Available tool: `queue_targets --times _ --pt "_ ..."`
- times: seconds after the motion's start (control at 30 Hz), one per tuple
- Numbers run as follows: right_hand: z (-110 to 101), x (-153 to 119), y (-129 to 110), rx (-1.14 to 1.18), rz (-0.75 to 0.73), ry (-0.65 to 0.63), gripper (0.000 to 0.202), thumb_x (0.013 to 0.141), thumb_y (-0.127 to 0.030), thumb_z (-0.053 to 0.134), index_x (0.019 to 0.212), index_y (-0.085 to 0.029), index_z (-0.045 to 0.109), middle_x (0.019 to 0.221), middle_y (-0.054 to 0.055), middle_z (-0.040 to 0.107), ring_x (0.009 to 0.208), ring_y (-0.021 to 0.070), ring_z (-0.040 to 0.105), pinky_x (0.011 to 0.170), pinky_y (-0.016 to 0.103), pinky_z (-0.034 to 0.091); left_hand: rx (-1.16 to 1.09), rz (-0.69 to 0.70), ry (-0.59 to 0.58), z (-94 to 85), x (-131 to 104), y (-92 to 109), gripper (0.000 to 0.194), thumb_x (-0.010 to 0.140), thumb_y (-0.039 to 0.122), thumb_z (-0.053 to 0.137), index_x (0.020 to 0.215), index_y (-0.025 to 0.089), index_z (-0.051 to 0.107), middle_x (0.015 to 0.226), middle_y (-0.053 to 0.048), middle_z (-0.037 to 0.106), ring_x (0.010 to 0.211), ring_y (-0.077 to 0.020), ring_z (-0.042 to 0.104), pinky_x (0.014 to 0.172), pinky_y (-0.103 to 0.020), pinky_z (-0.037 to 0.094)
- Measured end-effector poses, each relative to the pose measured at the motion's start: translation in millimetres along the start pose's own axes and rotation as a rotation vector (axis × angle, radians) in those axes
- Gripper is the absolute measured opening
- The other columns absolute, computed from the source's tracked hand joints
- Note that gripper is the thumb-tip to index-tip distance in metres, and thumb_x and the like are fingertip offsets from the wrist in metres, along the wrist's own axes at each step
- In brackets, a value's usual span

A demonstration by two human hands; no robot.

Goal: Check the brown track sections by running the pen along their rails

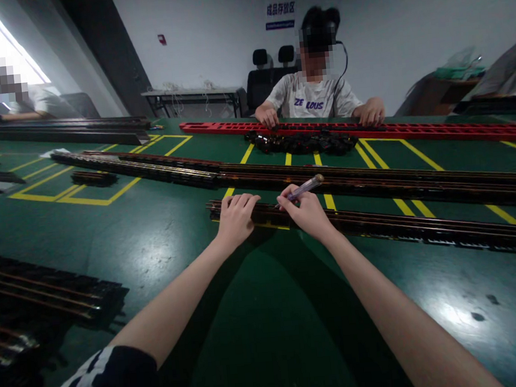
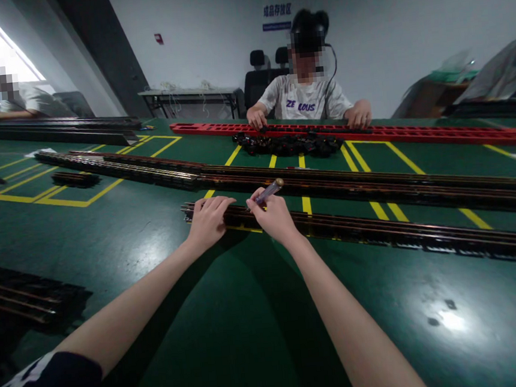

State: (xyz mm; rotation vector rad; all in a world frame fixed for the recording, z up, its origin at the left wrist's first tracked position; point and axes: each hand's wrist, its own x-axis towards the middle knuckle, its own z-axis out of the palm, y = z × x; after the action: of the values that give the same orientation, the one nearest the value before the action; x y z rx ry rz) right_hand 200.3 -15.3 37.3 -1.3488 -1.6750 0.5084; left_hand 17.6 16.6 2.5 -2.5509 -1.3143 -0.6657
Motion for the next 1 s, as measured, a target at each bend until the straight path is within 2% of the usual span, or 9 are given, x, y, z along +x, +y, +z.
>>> queue_targets --times 0.23,0.4,0.57,1.0 --pt "-1.1 -0.2 -2.5 0.002 0.027 0.001 0.011 0.082 -0.024 0.056 0.071 -0.021 0.054 0.064 0.002 0.068 0.066 0.0194 0.065 0.067 0.030 0.046 -0.053 0.001 -0.008 -0.9 1.1 -1.6 0.053 0.068 0.000 0.048 0.117 0.018 0.056 0.116 -0.010 0.065 0.110 -0.0292 0.057 0.095 -0.046 0.039" --pt "-1.4 -0.1 -1.9 -0.026 0.039 0.051 0.012 0.081 -0.024 0.054 0.069 -0.022 0.053 0.063 0.002 0.066 0.065 0.0194 0.064 0.067 0.030 0.045 -0.130 0.080 -0.012 -1.8 2.5 -1.5 0.051 0.071 0.001 0.045 0.118 0.016 0.055 0.119 -0.011 0.065 0.113 -0.0262 0.057 0.097 -0.043 0.040" --pt "-2.1 -0.3 2.3 -0.037 0.019 0.093 0.013 0.080 -0.026 0.053 0.068 -0.023 0.053 0.062 0.002 0.065 0.064 0.0195 0.062 0.068 0.031 0.046 -0.174 0.078 -0.008 -2.1 2.6 0.1 0.051 0.071 0.002 0.044 0.118 0.017 0.056 0.118 -0.010 0.065 0.113 -0.0251 0.058 0.099 -0.044 0.040" --pt "-1.4 0.2 2.9 -0.084 0.017 0.057 0.012 0.079 -0.029 0.052 0.069 -0.023 0.053 0.062 0.002 0.063 0.063 0.0198 0.061 0.064 0.030 0.043 -0.147 0.097 0.001 3.1 2.3 0.0 0.038 0.082 0.031 0.055 0.118 0.018 0.056 0.118 -0.010 0.067 0.111 -0.0269 0.060 0.096 -0.044 0.040"
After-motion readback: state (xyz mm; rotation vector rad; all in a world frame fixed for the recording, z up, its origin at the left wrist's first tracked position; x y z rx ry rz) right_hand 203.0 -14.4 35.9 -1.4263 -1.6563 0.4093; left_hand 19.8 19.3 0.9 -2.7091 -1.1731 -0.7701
